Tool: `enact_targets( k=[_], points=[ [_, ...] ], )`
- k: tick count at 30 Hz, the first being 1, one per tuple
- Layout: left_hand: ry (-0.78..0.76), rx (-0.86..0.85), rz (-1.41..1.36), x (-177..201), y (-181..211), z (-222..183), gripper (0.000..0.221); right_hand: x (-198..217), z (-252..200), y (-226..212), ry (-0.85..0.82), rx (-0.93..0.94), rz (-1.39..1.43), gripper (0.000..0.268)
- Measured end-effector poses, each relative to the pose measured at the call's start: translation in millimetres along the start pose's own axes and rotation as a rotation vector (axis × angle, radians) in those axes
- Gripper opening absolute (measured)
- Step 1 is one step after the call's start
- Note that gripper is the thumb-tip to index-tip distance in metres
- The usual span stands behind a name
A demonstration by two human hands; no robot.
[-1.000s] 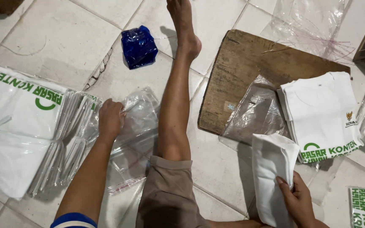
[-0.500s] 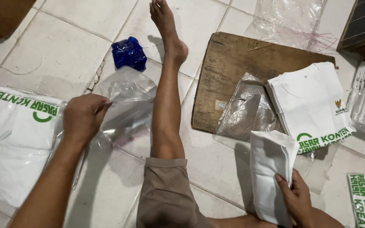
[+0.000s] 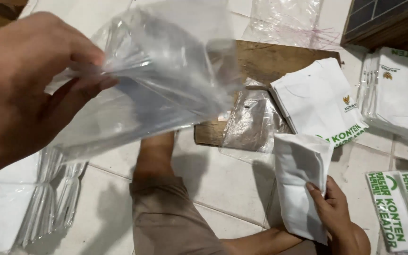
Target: Folding t-shirts and placing them into individual plastic bags for packaging.
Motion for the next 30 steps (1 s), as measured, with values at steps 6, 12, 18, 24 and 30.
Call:
enact_targets(
  k=[6,12,18,24,30],
  points=[
    [0.053,-0.05,-0.14,-111,-53,64,0.02,60,-3,-23,0.221,-0.019,0.043,0.042],
    [-0.047,0.048,-0.398,-329,-127,80,0.023,69,4,-17,0.303,-0.15,0.169,0.04],
    [-0.134,0.254,0.084,-474,-189,69,0.061,50,10,-32,0.344,-0.352,0.187,0.039],
    [-0.253,0.436,-0.416,-466,-117,32,0.034,29,26,-20,0.27,-0.275,0.275,0.038],
    [-0.518,-0.052,-0.244,-485,-53,-70,0.04,-2,35,-8,0.143,-0.264,0.263,0.042]
  ],
)
Point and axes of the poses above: each hand's wrist, its own z-axis towards the middle knuckle, its own x-axis out of the back of the hand, y = z × x, the point moved 9 cm from there along z, towards the middle knuckle, and after that the axes turned 13 degrees about -x, right-handed, at the moved point
